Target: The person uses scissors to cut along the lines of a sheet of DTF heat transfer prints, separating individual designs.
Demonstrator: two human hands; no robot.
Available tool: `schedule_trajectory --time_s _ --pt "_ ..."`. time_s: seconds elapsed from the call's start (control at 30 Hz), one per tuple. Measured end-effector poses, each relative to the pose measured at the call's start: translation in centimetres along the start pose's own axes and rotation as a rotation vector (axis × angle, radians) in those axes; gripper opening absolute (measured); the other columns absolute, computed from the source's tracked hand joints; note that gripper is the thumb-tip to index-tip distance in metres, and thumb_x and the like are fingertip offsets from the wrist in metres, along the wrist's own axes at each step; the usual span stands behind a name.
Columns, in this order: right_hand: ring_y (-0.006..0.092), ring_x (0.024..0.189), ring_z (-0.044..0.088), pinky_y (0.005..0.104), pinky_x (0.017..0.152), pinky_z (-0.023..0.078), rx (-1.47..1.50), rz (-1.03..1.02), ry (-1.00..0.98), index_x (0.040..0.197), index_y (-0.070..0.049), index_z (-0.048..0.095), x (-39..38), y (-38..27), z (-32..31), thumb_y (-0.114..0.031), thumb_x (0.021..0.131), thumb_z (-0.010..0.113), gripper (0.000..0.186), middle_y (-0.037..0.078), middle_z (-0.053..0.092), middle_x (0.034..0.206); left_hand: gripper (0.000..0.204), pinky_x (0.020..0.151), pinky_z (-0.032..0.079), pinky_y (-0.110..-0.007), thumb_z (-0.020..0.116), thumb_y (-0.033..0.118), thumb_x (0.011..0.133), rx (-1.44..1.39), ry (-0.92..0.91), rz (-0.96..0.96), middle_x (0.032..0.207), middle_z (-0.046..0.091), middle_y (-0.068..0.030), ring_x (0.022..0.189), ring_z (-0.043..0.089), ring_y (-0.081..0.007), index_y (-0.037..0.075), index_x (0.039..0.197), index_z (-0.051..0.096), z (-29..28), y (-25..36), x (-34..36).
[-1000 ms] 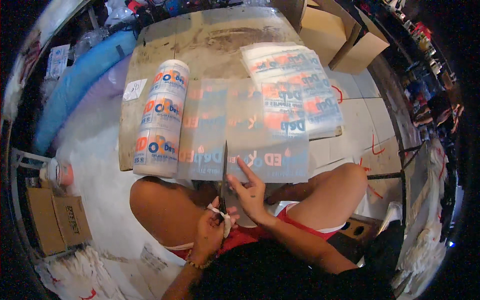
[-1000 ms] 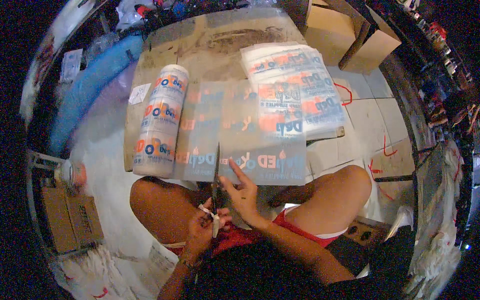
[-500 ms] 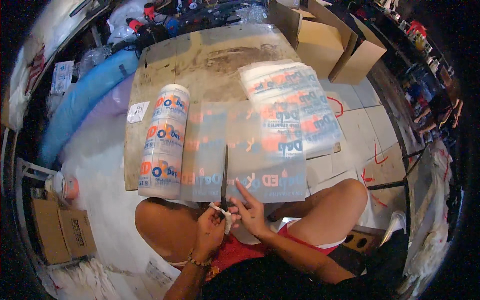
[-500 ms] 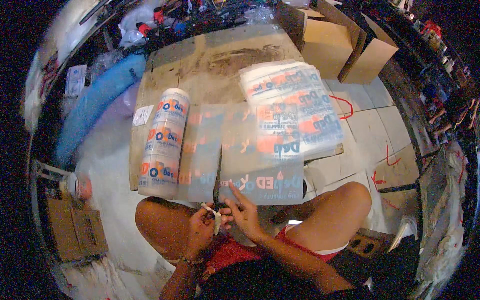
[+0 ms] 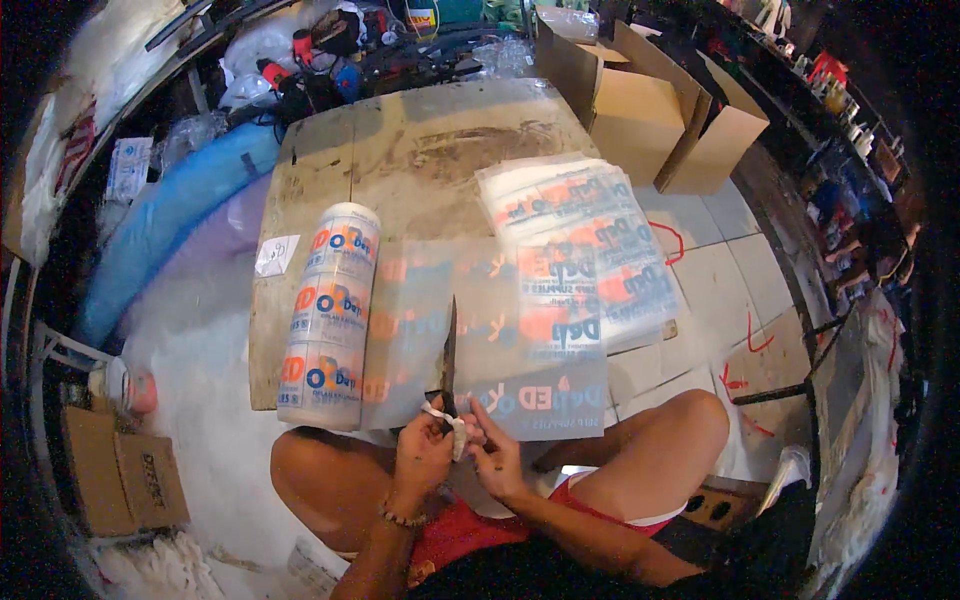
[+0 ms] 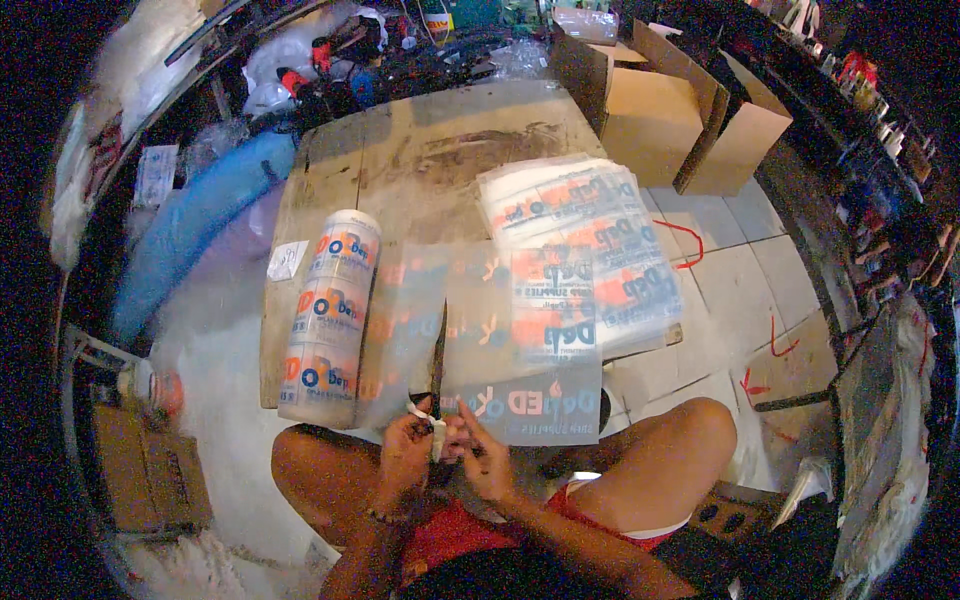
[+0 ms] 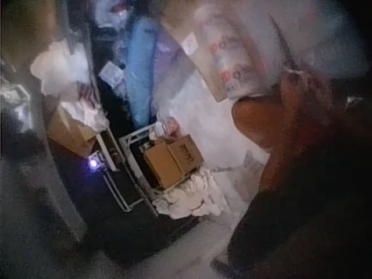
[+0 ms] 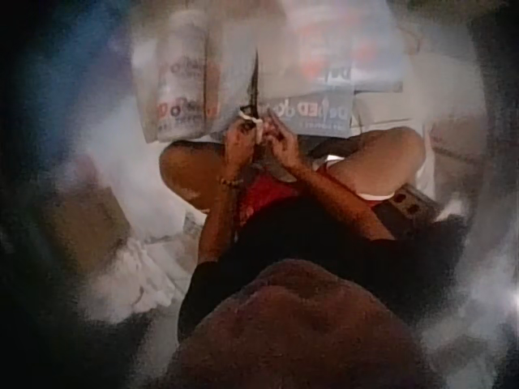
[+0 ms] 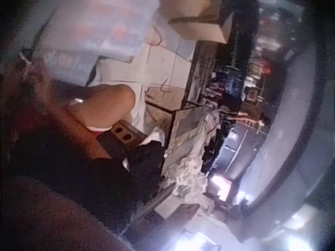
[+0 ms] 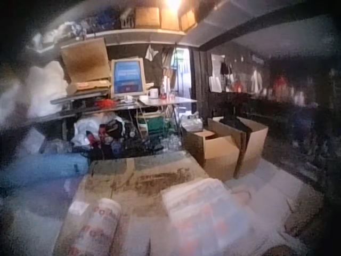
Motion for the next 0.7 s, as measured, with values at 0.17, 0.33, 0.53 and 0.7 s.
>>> schedule_trajectory --time_s 0.17,0.33,0.53,0.7 --pt "0.0145 0.109 0.053 0.0254 0.091 0.045 0.052 0.087 0.017 0.148 -0.002 0.031 -0.2 0.6 0.2 0.002 0.092 0.048 0.058 0.009 0.054 0.129 0.043 0.062 0.055 -0.029 0.055 -0.002 0.090 -0.050 0.015 -0.069 0.101 0.067 -0.0138 0.080 0.068 -0.0194 -0.003 0.131 0.042 0.3 0.3 0.5" --pt "0.0146 0.103 0.056 0.0251 0.079 0.052 0.073 0.095 0.032 0.149 -0.004 0.027 0.0 -0.7 0.4 0.000 0.095 0.048 0.058 0.011 0.049 0.136 0.026 0.073 0.055 -0.027 0.054 0.000 0.092 -0.094 -0.017 -0.122 0.104 0.066 -0.0112 0.089 0.067 -0.0173 -0.006 0.117 0.052 0.8 2.0 0.2" --pt "0.0143 0.102 0.056 0.0255 0.079 0.053 0.132 0.126 -0.005 0.151 -0.006 0.021 -0.2 -0.6 0.6 0.002 0.095 0.047 0.062 0.011 0.046 0.139 0.026 0.071 0.057 -0.028 0.053 0.001 0.093 -0.144 -0.038 -0.128 0.109 0.063 -0.0121 0.091 0.067 -0.0182 -0.003 0.118 0.051 0.8 2.4 -0.1" --pt "0.0126 0.101 0.055 0.0258 0.081 0.053 0.142 0.075 0.046 0.150 -0.006 0.023 -0.3 0.2 0.8 0.005 0.093 0.048 0.063 0.012 0.047 0.138 0.027 0.073 0.058 -0.028 0.053 0.001 0.093 -0.097 -0.040 -0.193 0.110 0.063 -0.0124 0.094 0.066 -0.0194 -0.003 0.120 0.049 1.0 2.5 -0.3"
Point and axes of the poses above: each hand's wrist, its own x-axis towards the middle knuckle, its own z-axis out of the palm, y = z × x, the point moved 2 cm from there along x, towards the middle knuckle
